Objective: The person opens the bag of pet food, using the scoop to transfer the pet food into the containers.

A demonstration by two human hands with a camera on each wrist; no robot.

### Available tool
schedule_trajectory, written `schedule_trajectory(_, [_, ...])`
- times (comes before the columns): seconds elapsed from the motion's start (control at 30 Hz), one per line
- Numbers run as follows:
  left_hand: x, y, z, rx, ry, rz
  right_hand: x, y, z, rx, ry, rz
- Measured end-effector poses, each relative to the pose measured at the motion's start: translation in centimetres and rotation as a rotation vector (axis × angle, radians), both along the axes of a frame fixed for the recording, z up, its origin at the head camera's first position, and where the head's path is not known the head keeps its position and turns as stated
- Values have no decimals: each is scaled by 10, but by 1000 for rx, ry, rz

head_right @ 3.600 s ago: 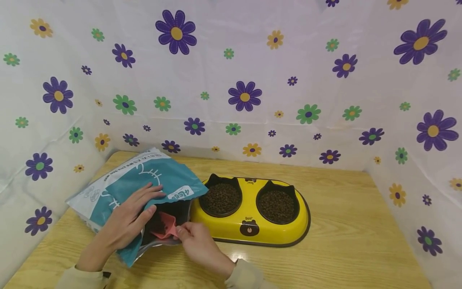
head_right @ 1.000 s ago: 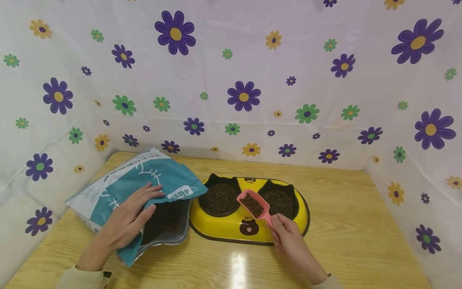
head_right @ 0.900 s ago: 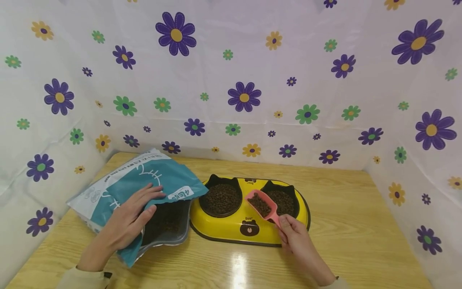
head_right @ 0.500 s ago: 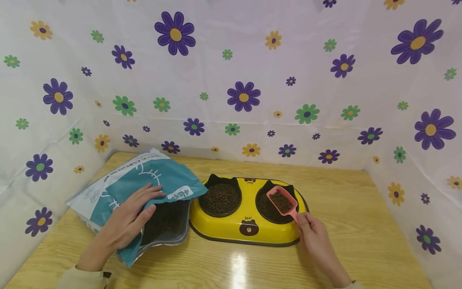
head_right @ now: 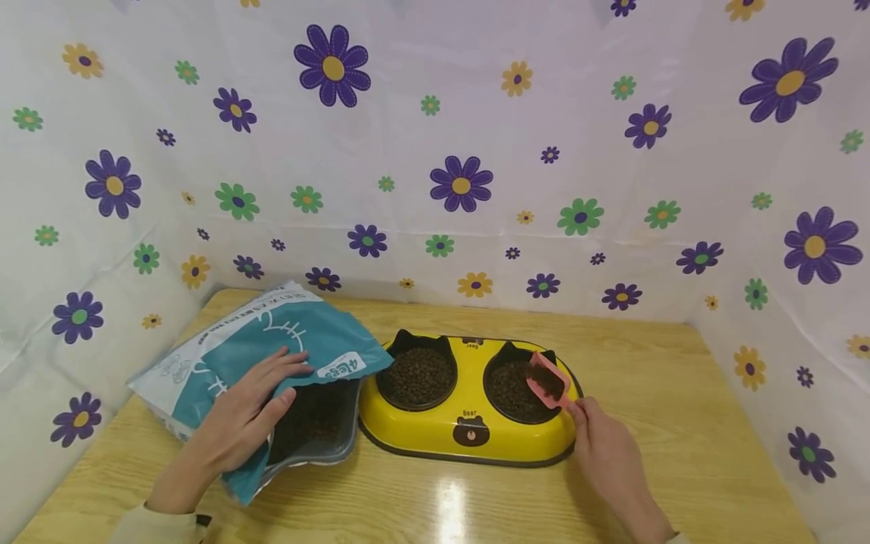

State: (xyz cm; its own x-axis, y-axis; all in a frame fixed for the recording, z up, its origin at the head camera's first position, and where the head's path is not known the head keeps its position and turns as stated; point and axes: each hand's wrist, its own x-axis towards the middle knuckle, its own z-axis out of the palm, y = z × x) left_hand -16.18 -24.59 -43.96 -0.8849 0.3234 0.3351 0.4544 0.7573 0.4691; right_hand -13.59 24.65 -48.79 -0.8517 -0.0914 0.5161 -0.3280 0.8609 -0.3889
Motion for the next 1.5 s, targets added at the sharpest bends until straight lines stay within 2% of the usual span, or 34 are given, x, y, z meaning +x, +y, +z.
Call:
schedule_trajectory(0.23, [-1,-1,0,2,8,-2,3,0,8,141,-6,-30])
schedule_trajectory(0.57, [-1,0,0,3,13,-4,1,0,7,336,216,-37])
schedule_trajectory(0.63, [-1,0,0,5,15,-5,0,0,8,360,231,-38])
schedule_trajectory(0.7, [-1,-1,0,6,17,-5,1,-1,10,382,205,-38])
schedule_trajectory(0.83, [-1,-1,0,6,17,-4,2,0,13,408,151,-31])
schedule_trajectory(1.07, [0,-1,-1,1,10,1,2,0,15,449,141,-39])
schedule_trajectory(1.17, [0,-1,-1,1,7,3,3,-1,15,426,135,-41])
schedule_trajectory(1.3, [1,-1,0,5,7,2,3,-2,15,371,184,-47])
schedule_trajectory(1.4, [1,0,-1,5,10,0,3,-2,14,367,231,-55])
schedule_trajectory(1.5, [1,0,-1,4,13,-1,4,-1,13,370,219,-52])
